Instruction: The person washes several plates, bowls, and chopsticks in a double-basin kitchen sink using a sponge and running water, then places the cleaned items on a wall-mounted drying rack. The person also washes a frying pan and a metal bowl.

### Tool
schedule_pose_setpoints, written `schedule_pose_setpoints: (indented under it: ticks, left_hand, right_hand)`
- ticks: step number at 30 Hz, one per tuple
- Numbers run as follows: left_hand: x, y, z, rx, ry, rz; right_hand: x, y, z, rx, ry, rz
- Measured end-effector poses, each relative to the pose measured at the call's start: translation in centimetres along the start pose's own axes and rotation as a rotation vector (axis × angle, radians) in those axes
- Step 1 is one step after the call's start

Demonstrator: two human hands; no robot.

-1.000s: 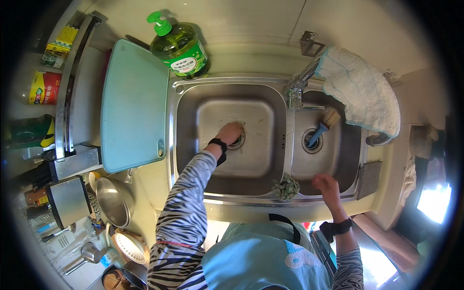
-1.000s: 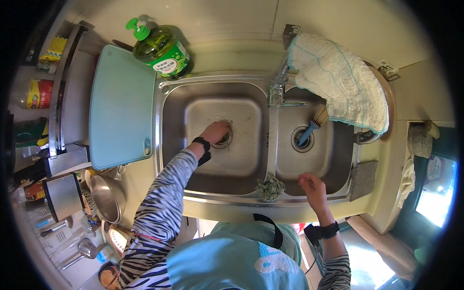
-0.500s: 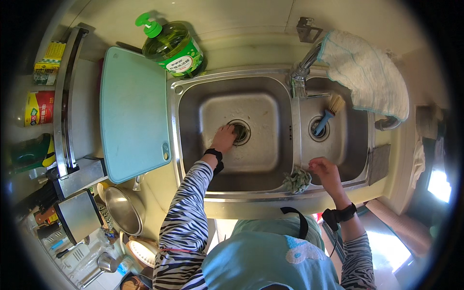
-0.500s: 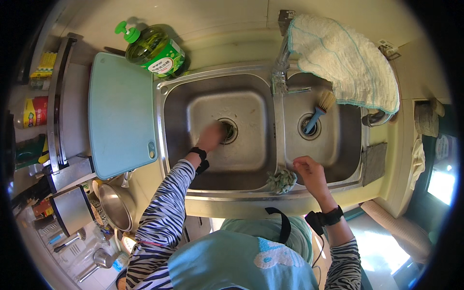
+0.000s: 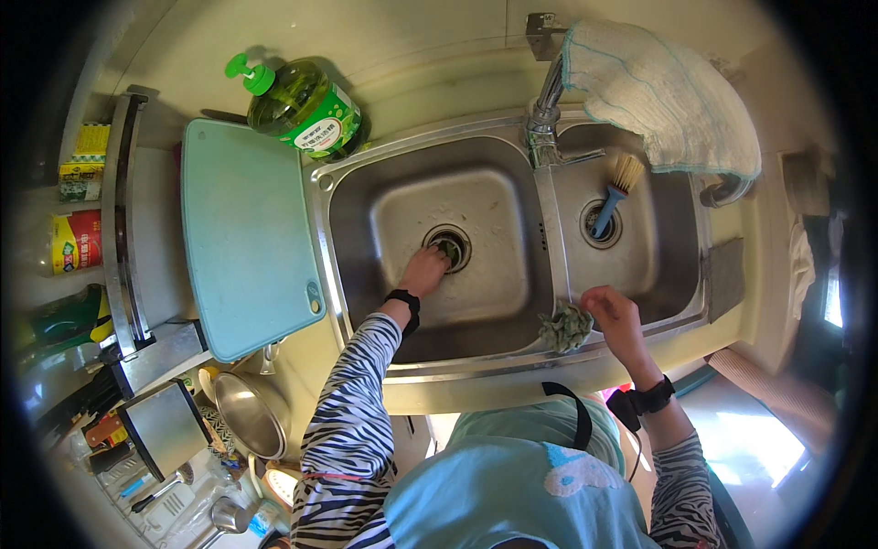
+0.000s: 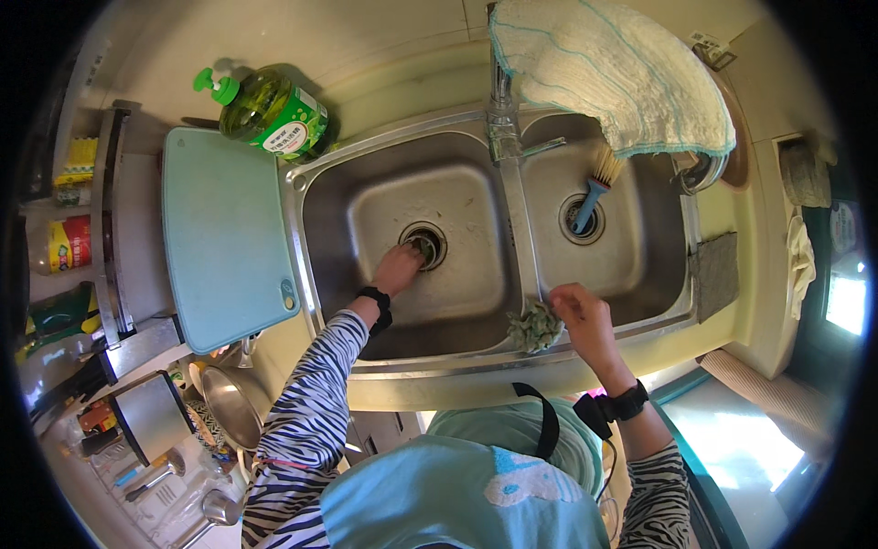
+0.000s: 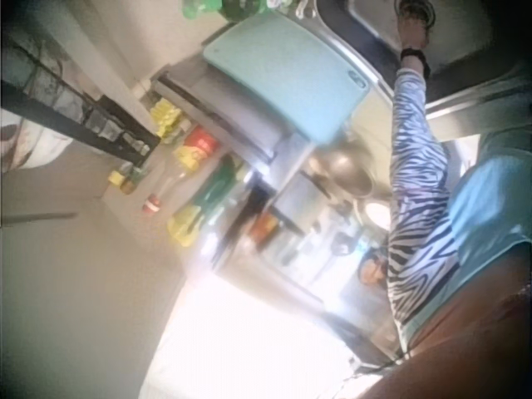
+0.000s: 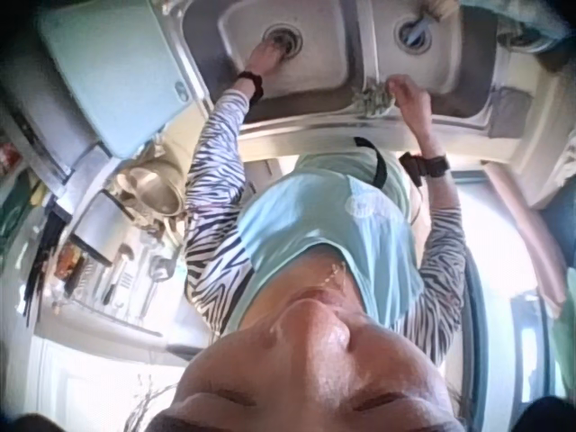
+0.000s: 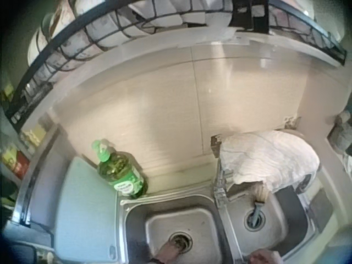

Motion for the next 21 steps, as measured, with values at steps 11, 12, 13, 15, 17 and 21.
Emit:
schedule_pose_setpoints:
  ticks: [11, 12, 13, 15, 17, 21]
  left_hand:
    - [3.8, 5.7, 16.1, 0.118, 0.326, -0.042]
    - [4.7, 7.1, 18.5, 0.138, 0.368, -0.048]
    - [5.5, 8.5, 20.6, 0.130, 0.398, -0.053]
    - [6.8, 11.3, 23.8, 0.120, 0.438, -0.058]
    - [7.7, 13.5, 25.7, 0.126, 0.452, -0.036]
    - [8.3, 18.6, 27.9, 0.056, 0.512, -0.067]
  right_hand:
    - [1.4, -8.8, -7.6, 0.381, -0.135, 0.609]
    - [1.8, -9.5, -8.3, 0.410, -0.156, 0.671]
    - [2.2, -10.1, -8.5, 0.460, -0.141, 0.729]
    - [3.4, -11.0, -8.6, 0.553, -0.117, 0.863]
    - [4.8, -11.5, -8.1, 0.534, -0.090, 0.967]
    - [8.4, -10.0, -5.4, 0.514, -0.075, 1.042]
Point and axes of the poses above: each hand's wrist, its own x-axis away from the middle knuckle, its own z-axis out of the back of the hand, y = z × x, the point moved 8 cm from there along -x, towards the middle knuckle, and after that the axes turned 6 degrees about -x, right-handed, at the moved point
